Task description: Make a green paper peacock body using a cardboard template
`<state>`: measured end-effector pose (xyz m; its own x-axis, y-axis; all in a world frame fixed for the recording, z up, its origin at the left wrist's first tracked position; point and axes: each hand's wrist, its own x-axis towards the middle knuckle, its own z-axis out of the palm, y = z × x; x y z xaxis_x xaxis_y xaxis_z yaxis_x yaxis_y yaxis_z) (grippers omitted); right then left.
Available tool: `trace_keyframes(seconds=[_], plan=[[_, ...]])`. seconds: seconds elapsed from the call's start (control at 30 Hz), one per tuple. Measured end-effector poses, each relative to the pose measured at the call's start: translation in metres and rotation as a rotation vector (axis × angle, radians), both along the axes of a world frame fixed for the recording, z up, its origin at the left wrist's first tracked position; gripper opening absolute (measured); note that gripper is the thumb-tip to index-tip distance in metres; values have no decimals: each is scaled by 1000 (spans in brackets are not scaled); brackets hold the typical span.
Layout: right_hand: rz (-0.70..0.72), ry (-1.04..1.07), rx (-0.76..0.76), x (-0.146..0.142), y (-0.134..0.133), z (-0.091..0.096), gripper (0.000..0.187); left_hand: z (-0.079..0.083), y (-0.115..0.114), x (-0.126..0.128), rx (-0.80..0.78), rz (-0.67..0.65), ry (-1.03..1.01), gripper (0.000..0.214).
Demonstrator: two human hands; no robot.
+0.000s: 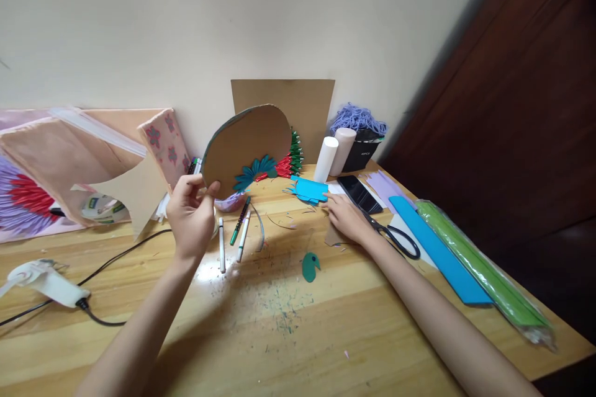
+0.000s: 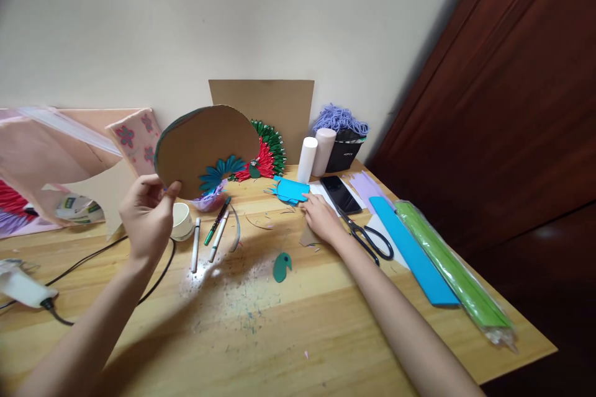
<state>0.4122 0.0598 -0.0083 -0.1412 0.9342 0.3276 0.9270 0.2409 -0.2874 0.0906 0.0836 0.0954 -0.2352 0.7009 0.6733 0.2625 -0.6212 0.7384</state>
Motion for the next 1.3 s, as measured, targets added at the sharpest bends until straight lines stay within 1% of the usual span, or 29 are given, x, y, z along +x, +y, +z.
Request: trace_keyframes(seconds=[0.1, 0.17, 0.3, 0.43, 0.5, 0.57, 0.67, 0.77, 0.87, 0.93, 1.0, 1.07, 1.17, 1.3], plan=[[25, -29, -19, 5, 23, 2, 27, 1, 0, 1, -161, -157, -107, 13], [23, -31, -4, 7, 30, 6, 29, -1, 3, 0, -231, -226, -179, 16], [-31, 11, 81, 12, 28, 21, 32, -3, 8, -6, -271, -228, -222, 20], [-73, 55, 155, 21, 26, 37, 31, 2, 9, -11, -358, -246, -249, 26], [-69, 55, 174, 26, 27, 43, 31, 6, 9, -13, -398, -266, -290, 29], [-47, 44, 180, 27, 30, 48, 31, 10, 9, -16, -400, -269, -321, 31], [4, 24, 174, 18, 37, 52, 30, 15, 8, -21, -387, -255, -341, 34], [79, -5, 146, 0, 47, 50, 32, 18, 6, -24, -400, -258, -336, 38], [195, -63, 80, -16, 59, 43, 33, 20, 3, -22, -413, -265, -314, 38], [257, -107, 34, -19, 63, 39, 33, 20, 1, -21, -424, -274, -309, 38], [290, -141, -2, -17, 64, 34, 30, 21, 0, -20, -430, -278, -311, 38], [297, -157, -24, -12, 63, 30, 27, 21, -1, -20, -428, -279, -316, 38], [264, -144, -36, -8, 63, 23, 24, 22, -2, -21, -428, -289, -325, 37], [153, -53, -27, -11, 67, 14, 17, 23, -2, -21, -447, -297, -316, 37]])
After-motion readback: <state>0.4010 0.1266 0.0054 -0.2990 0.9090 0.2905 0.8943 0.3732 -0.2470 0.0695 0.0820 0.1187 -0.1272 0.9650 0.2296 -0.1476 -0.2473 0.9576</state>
